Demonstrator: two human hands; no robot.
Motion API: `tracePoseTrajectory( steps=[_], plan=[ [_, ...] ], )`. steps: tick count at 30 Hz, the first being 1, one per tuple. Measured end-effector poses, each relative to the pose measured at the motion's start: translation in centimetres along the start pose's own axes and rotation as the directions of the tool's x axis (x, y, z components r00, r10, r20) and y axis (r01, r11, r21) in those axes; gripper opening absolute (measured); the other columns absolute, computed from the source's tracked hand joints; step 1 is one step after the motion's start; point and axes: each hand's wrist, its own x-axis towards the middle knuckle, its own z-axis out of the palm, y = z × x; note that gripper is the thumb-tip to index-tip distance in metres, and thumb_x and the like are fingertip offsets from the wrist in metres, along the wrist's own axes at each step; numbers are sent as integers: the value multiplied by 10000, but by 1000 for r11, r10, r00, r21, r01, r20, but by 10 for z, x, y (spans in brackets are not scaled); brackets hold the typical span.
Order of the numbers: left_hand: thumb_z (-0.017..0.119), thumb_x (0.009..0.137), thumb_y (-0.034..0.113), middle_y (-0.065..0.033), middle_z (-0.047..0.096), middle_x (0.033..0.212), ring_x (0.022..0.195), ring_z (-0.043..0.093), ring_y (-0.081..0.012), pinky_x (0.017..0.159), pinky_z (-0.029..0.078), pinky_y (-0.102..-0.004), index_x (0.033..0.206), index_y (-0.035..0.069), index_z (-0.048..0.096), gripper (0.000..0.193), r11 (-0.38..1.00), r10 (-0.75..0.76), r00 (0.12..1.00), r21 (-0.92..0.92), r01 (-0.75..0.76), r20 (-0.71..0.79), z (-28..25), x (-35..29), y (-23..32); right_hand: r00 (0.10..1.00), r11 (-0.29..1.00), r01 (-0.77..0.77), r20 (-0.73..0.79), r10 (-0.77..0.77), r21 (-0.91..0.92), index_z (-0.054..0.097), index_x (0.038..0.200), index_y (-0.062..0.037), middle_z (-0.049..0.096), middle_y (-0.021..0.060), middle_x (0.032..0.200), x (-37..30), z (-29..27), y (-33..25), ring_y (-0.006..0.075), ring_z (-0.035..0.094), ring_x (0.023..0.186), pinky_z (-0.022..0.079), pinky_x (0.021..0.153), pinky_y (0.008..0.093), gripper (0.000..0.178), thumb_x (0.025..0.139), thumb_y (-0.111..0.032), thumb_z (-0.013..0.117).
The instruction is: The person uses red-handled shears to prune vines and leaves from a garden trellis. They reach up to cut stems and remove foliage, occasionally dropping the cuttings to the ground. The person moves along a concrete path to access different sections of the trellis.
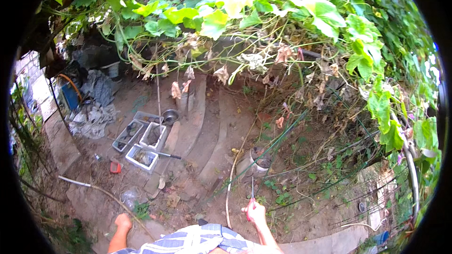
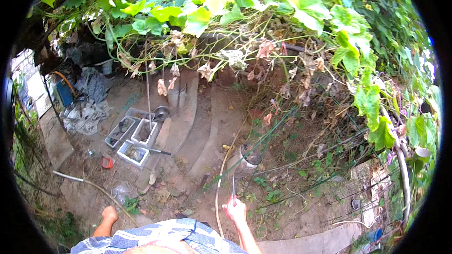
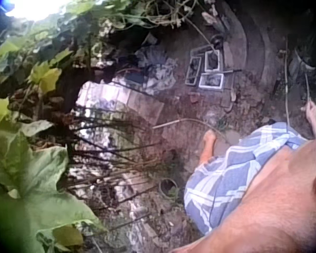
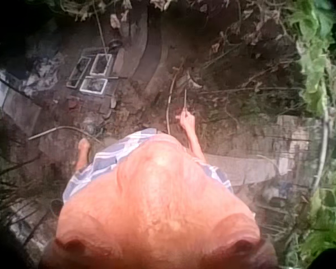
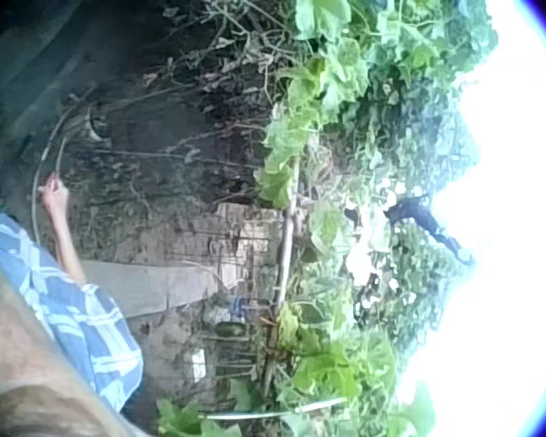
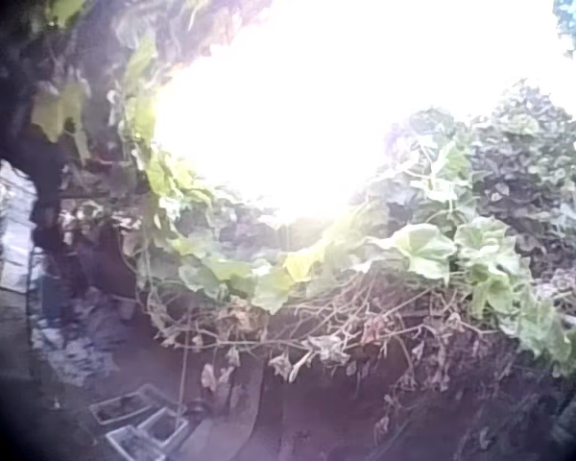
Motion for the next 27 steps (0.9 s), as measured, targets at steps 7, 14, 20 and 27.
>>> tracePoseTrajectory(
  steps=[7, 14, 20, 27],
  plan=[
    [674, 796, 283, -55, 583, 1317, 1218, 554, -236, 973, 440, -416, 1190, 145, 650, 418, 879, -460, 817, 308, 364, 347, 6, -107, -112, 986, 856, -90, 74, 147, -509, 707, 986, -64, 719, 135, 857, -36, -27, 43, 186, 699, 795, 541, 746, 329, 405, 637, -246, 804],
    [629, 789, 134, -242, 624, 1165, 1146, 582, -362, 936, 489, -459, 1073, 6, 668, 315, 859, -399, 889, -247, 448, 226, 39, -44, -15, 966, 951, -39, 232, 114, -307, 667, 1021, 4, 695, 116, 847, -22, -23, -2, 215, 694, 817, 545, 786, 371, 363, 728, -198, 735],
    [697, 719, 220, -188, 695, 935, 898, 673, -307, 796, 510, -397, 941, 7, 691, 308, 802, 33, 992, -589, -97, -118, -21, 13, 122, 784, 652, -467, 621, -9, 598, 571, 1040, -24, 595, 47, 845, -7, -26, -18, 203, 625, 755, 514, 872, 516, 400, 727, -169, 773],
    [603, 802, 93, -122, 689, 936, 846, 656, -205, 765, 519, -338, 1095, -13, 633, 313, 376, 461, 711, -609, -699, -531, -216, 54, 316, 764, 555, -531, 646, -15, 641, 550, 1052, -6, 581, 56, 861, -4, -17, -31, 197, 616, 778, 486, 929, 565, 390, 880, -338, 659]
  ],
)
